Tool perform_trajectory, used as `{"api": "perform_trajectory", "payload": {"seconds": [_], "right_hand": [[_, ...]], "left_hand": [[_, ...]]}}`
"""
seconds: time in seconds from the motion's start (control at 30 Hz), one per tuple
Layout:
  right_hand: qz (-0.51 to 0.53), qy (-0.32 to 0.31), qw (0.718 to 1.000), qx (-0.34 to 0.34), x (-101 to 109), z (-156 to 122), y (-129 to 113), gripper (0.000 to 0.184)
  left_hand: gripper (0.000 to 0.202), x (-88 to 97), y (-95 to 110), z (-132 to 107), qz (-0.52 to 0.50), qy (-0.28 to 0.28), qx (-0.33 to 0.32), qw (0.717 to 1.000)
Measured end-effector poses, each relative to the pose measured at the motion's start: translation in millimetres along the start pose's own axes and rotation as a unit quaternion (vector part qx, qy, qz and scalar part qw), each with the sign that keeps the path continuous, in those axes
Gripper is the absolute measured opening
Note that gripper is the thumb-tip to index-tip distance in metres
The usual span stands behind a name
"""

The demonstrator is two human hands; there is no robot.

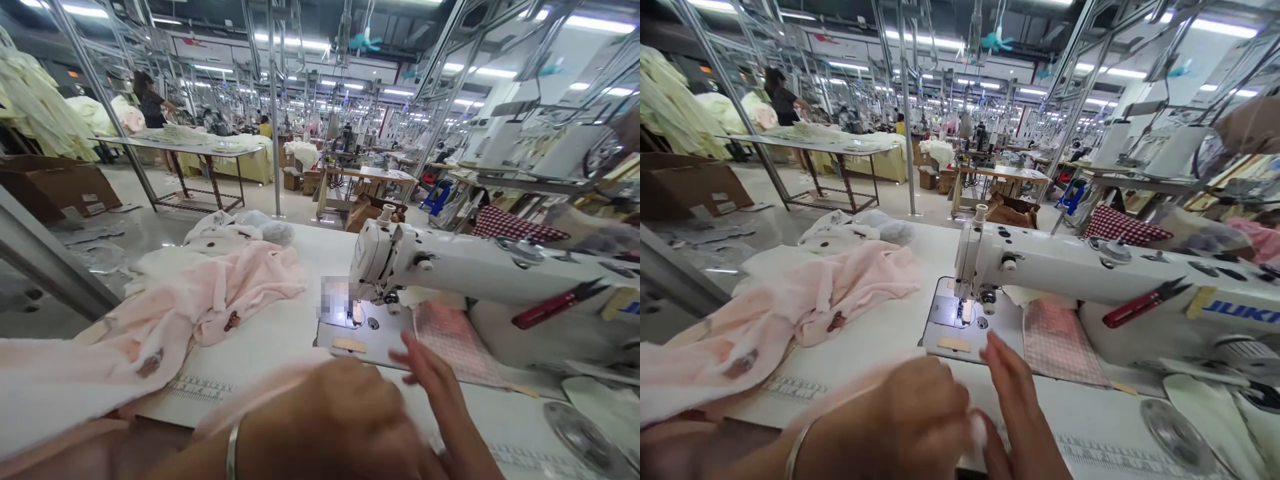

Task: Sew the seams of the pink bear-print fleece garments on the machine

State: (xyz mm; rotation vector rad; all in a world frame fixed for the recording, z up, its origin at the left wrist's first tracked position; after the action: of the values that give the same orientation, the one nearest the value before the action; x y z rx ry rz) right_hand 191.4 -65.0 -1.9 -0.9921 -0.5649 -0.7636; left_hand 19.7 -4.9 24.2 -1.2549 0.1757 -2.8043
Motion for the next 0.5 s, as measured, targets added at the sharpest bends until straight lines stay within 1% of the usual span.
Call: {"api": "perform_trajectory", "payload": {"seconds": [0.03, 0.1, 0.13, 0.17, 0.2, 0.23, 0.27, 0.3, 0.33, 0.37, 0.4, 0.43, 0.47, 0.5], "right_hand": [[0.017, -0.001, 1.000, 0.007, 4.3, 9.7, -6.3, 0.031], [0.062, -0.050, 0.996, 0.033, 13.1, 25.7, -14.4, 0.016], [0.083, -0.074, 0.993, 0.029, 18.1, 31.0, -15.1, 0.013], [0.099, -0.082, 0.992, 0.007, 23.4, 34.4, -13.9, 0.011], [0.108, -0.066, 0.992, -0.027, 28.7, 36.1, -11.9, 0.009], [0.113, -0.031, 0.991, -0.061, 33.5, 36.8, -10.5, 0.007], [0.114, 0.005, 0.990, -0.081, 37.2, 36.9, -11.6, 0.006], [0.114, 0.026, 0.990, -0.082, 39.5, 37.3, -16.1, 0.010], [0.111, 0.027, 0.991, -0.068, 40.2, 38.5, -24.5, 0.020], [0.111, 0.008, 0.993, -0.038, 39.7, 40.8, -36.3, 0.033], [0.108, -0.028, 0.994, -0.004, 38.5, 44.0, -50.1, 0.045], [0.106, -0.073, 0.991, 0.028, 37.0, 47.9, -64.2, 0.052], [0.112, -0.109, 0.986, 0.059, 35.9, 51.9, -76.6, 0.049], [0.120, -0.134, 0.980, 0.084, 35.4, 55.5, -85.8, 0.040]], "left_hand": [[0.019, 14.4, 11.6, 9.1, -0.012, 0.002, -0.019, 1.000], [0.020, 47.0, 22.6, 20.3, 0.001, -0.011, 0.020, 1.000], [0.019, 64.1, 23.1, 21.6, 0.024, -0.007, 0.048, 0.999], [0.018, 80.5, 21.4, 20.4, 0.055, 0.002, 0.076, 0.996], [0.017, 95.4, 18.9, 17.6, 0.085, 0.015, 0.102, 0.991], [0.017, 107.7, 16.6, 14.5, 0.108, 0.026, 0.123, 0.986], [0.017, 116.7, 15.0, 12.1, 0.120, 0.029, 0.148, 0.981], [0.017, 122.2, 14.7, 11.2, 0.119, 0.029, 0.171, 0.978], [0.017, 124.3, 16.0, 12.1, 0.109, 0.028, 0.177, 0.978], [0.018, 123.6, 18.6, 14.7, 0.094, 0.024, 0.166, 0.981], [0.018, 121.3, 21.9, 17.9, 0.082, 0.012, 0.148, 0.985], [0.019, 118.8, 25.2, 21.0, 0.075, -0.002, 0.120, 0.990], [0.020, 117.5, 27.8, 22.9, 0.076, -0.007, 0.093, 0.993], [0.020, 118.3, 29.1, 23.1, 0.083, -0.005, 0.075, 0.994]]}}
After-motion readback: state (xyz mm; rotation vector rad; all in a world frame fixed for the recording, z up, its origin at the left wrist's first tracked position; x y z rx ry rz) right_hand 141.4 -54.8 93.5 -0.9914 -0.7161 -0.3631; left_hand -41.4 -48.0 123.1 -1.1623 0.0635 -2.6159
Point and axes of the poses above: each hand's wrist, its own z-axis towards the middle knuckle, its own x-axis out of the back of the hand, y = z × x, the point moved 1 cm from there along z, towards the middle knuckle, and after that the axes turned 12 degrees about -x, right-handed, at the moved point
